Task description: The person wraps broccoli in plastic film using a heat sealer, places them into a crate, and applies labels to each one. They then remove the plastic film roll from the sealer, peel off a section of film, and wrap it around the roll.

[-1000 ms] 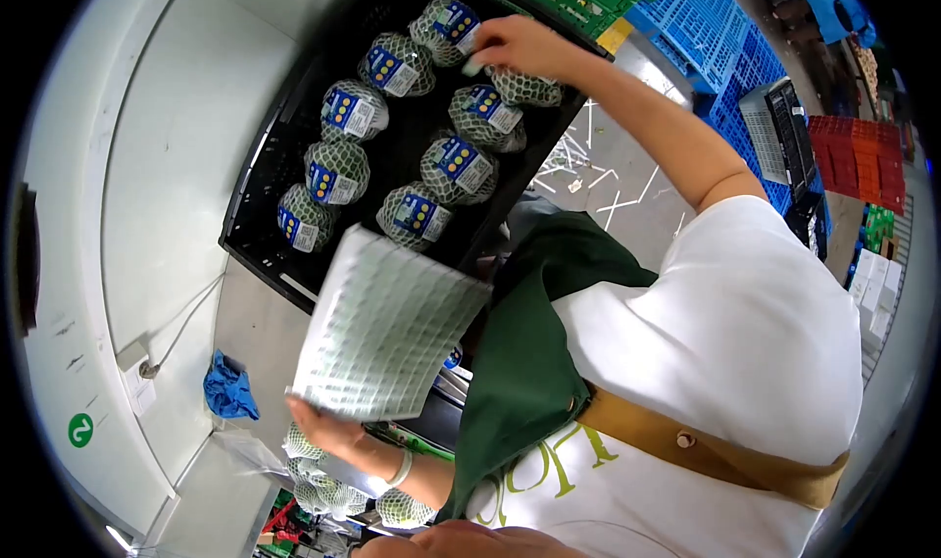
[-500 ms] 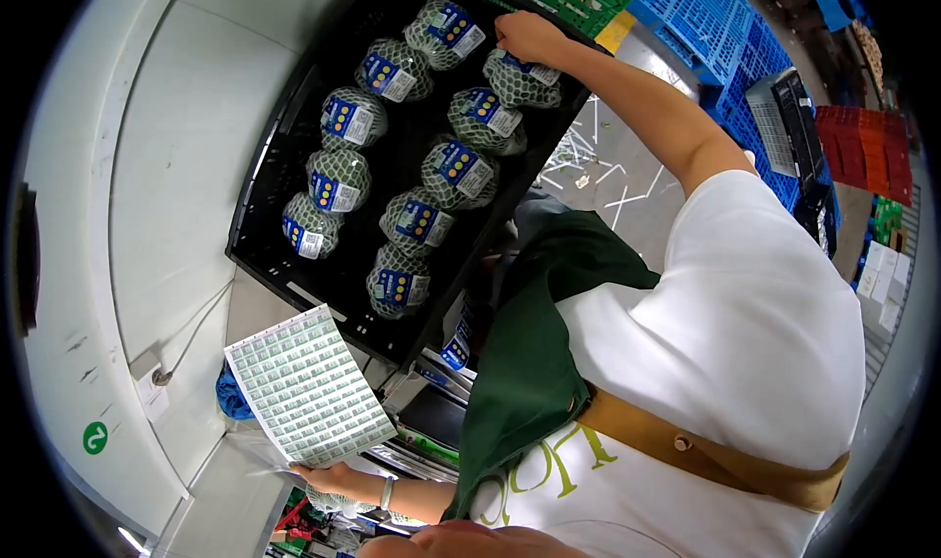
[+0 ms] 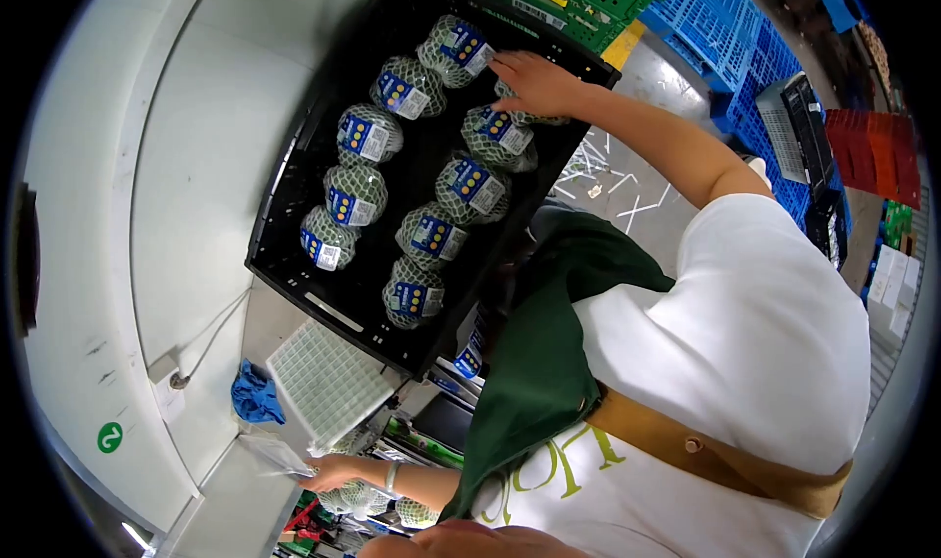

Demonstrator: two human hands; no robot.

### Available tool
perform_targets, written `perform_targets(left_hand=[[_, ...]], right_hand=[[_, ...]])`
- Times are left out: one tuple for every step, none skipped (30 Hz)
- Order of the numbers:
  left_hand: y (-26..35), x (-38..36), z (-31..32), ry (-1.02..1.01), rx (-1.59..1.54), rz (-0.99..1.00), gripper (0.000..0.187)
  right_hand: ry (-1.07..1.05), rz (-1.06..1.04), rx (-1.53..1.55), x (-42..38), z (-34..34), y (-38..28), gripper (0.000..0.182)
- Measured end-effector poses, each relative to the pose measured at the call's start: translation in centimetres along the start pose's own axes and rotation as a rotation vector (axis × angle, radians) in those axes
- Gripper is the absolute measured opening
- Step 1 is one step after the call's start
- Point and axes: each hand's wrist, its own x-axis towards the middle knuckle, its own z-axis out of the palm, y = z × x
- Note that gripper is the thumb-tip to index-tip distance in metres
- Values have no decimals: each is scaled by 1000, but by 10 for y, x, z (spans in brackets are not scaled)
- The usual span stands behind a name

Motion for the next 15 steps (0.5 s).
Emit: perform_targets(left_hand=[[33,-3,-15,39,-196,106,57],[71,-11,-28,7,-359,122,56],[116,-23,-37,-26,-517,137,55],[158,-38,-44,-84,-701,341,57],[210,-53,-55,-396,-1369,-118,57],[249,-79,-52,-512,-1454,-72,55],[286,-96,-59,-329,-763,617,52],[335,-117,-77,-547,-980,665,51],[367,-131,-72,-632,-997,878,51],[396,-156,-71,-690,-1001,995,58],[424,-180,-70,-684,-1023,1067,62],[450,-202,-68,-678,-1044,1139,67],[474,-223,-59,-646,-1049,1194,71],[495,-241,-48,-615,-1054,1249,76],[512,-257,-42,-613,-1043,1258,80]], right_hand=[[223,-59,-73,6,-7,-6,72],[325,-71,-53,16,-16,-13,66],[384,-80,-68,32,-19,-15,63],[443,-87,-79,48,-20,-17,60],[441,-84,-118,64,-17,-18,60],[442,-78,-157,82,-8,-16,60],[440,-72,-196,98,4,-12,60],[319,-49,-151,115,28,-3,61],[271,3,-124,124,34,-3,62],[223,56,-98,130,38,-2,63],[240,58,-22,132,39,1,65],[257,60,53,130,38,3,67],[274,63,128,127,36,3,70],[282,99,129,122,32,2,73],[287,136,130,112,28,-2,76]])
